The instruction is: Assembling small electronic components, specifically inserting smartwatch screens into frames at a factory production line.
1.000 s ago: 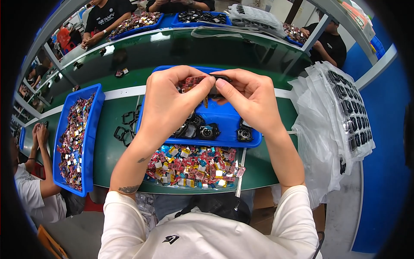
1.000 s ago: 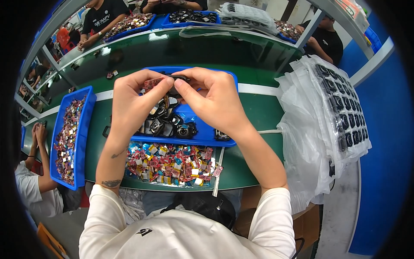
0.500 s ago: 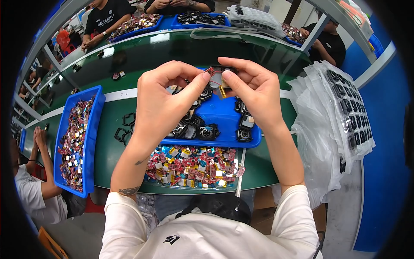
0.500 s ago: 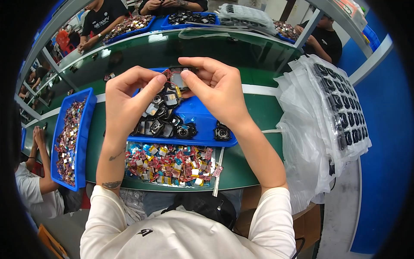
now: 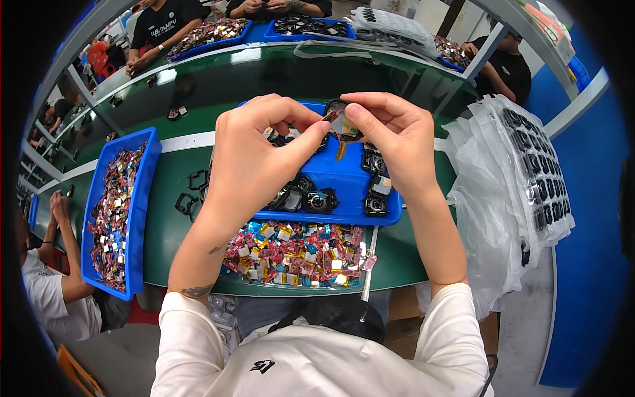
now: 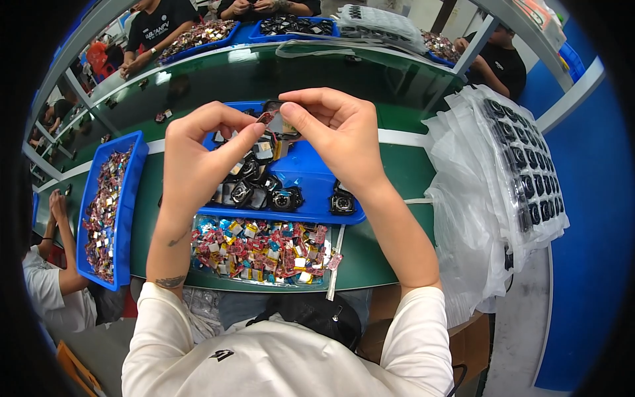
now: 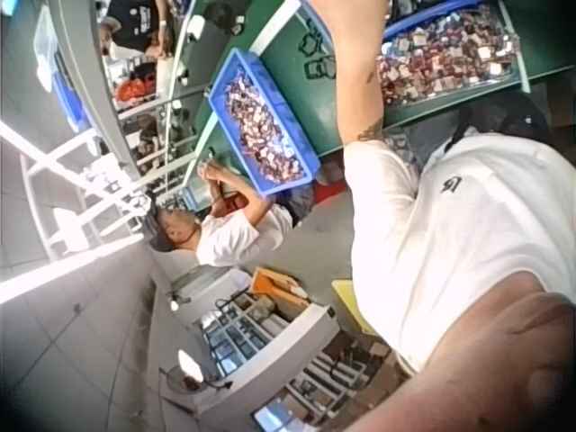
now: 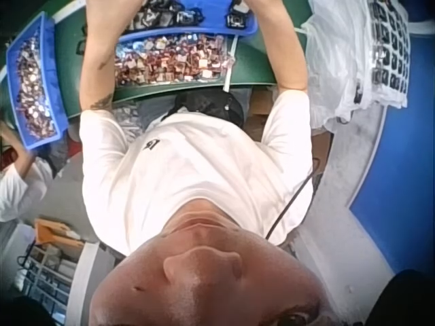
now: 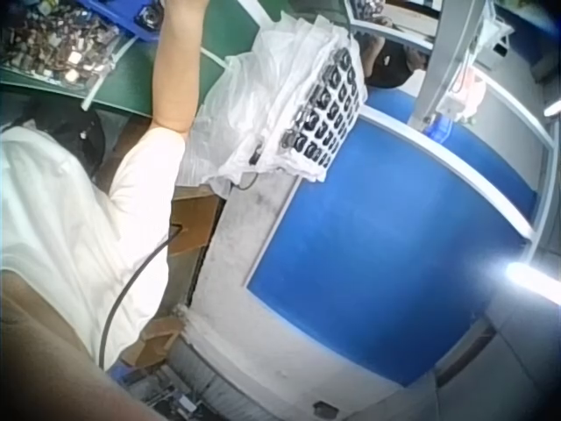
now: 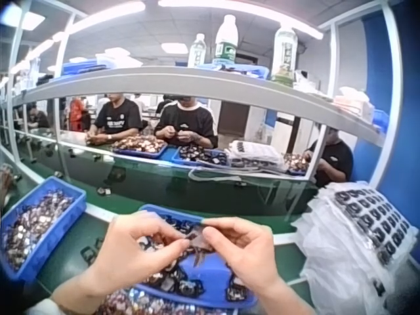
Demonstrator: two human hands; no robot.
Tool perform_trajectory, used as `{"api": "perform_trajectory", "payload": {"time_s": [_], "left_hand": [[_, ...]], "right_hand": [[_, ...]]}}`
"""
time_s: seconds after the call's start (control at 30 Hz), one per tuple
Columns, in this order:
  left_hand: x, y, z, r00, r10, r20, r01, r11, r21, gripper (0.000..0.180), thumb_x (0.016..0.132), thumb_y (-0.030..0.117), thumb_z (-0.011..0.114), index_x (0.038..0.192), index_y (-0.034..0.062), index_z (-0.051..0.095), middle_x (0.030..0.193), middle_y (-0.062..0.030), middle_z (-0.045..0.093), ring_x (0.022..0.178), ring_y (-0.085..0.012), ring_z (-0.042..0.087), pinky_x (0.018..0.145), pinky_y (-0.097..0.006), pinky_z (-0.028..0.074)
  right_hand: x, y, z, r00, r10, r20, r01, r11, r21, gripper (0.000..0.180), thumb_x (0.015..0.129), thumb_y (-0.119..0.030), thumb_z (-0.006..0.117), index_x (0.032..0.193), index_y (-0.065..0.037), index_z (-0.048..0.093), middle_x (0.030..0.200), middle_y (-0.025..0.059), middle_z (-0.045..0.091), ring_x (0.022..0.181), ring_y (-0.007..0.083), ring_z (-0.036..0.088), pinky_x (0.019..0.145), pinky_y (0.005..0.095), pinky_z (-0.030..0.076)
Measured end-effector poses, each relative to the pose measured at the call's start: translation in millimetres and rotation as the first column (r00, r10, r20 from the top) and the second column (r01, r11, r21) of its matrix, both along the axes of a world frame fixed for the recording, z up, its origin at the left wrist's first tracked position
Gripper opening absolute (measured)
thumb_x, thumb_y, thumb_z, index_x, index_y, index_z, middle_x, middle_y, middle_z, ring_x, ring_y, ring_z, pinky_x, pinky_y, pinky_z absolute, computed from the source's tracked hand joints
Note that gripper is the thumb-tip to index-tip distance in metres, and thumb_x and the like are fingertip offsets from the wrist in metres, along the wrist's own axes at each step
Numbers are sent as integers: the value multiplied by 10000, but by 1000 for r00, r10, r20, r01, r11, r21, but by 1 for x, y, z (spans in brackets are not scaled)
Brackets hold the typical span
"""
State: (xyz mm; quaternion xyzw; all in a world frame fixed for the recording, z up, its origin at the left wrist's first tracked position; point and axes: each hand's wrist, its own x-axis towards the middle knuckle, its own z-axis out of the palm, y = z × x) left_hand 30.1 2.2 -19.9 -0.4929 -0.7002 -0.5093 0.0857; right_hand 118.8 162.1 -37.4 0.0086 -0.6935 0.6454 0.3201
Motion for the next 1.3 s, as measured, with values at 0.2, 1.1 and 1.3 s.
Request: {"api": "perform_trajectory", "payload": {"time_s": [0.2, 1.1, 1.3], "left_hand": [[-1, 0, -3, 889, -217, 404, 202, 976, 80, 104, 790, 68, 704, 827, -26, 675, 759, -50, 660, 702, -75, 595, 645, -195, 453], [-106, 32, -42, 879, 176, 443, -167, 984, -60, 268, 811, 263, 699, 877, 2, 695, 779, -19, 666, 706, -50, 563, 658, -206, 428], [-254, 50, -115, 691, 622, 367, -473, 774, -421, 337, 707, 369, 759, 837, 59, 738, 786, -82, 704, 767, -185, 664, 753, -302, 485]], "right_hand": [[1, -5, -2, 997, -58, -58, 60, 998, 32, 171, 805, -18, 654, 968, 35, 655, 816, 73, 667, 702, 85, 627, 625, 198, 510], [15, 16, 18, 940, -338, 36, 262, 790, 554, 253, 813, -16, 570, 1043, -63, 667, 795, 151, 686, 615, 149, 652, 558, 271, 494], [19, 31, 24, 931, -107, -350, 334, 638, 694, 306, 731, 53, 525, 981, -48, 670, 942, 123, 678, 845, 225, 654, 724, 307, 504]]}}
